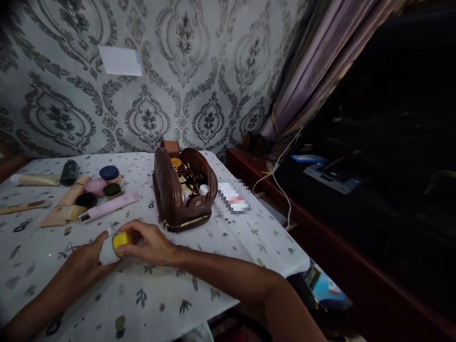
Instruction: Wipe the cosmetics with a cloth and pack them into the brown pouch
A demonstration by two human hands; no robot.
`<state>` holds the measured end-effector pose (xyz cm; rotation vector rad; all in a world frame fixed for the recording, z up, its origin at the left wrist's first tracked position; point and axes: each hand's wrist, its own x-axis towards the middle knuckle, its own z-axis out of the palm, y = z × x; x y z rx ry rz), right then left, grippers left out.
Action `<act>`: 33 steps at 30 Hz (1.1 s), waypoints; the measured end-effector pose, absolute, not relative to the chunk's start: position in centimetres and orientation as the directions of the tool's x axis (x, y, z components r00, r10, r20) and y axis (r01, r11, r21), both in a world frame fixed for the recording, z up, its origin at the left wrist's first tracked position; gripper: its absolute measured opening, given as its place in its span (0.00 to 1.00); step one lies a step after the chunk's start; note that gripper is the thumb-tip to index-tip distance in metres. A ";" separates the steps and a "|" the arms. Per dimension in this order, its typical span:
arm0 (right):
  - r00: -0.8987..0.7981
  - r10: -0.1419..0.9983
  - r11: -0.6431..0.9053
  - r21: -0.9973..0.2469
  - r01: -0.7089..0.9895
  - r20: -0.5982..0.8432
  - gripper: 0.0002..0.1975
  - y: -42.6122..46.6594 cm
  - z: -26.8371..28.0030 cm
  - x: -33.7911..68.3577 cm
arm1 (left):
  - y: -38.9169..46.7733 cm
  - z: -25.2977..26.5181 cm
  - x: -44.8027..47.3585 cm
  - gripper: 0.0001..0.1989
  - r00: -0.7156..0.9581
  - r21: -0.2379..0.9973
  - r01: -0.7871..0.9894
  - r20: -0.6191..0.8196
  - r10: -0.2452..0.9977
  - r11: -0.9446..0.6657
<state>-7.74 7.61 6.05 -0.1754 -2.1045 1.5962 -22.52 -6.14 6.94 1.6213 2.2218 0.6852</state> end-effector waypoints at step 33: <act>-0.760 0.358 0.534 -0.787 -0.310 0.542 0.19 7.8 6.0 -7.8 | -6.2 8.9 -22.5 0.32 -0.126 0.972 0.236 0.055 0.990 -0.023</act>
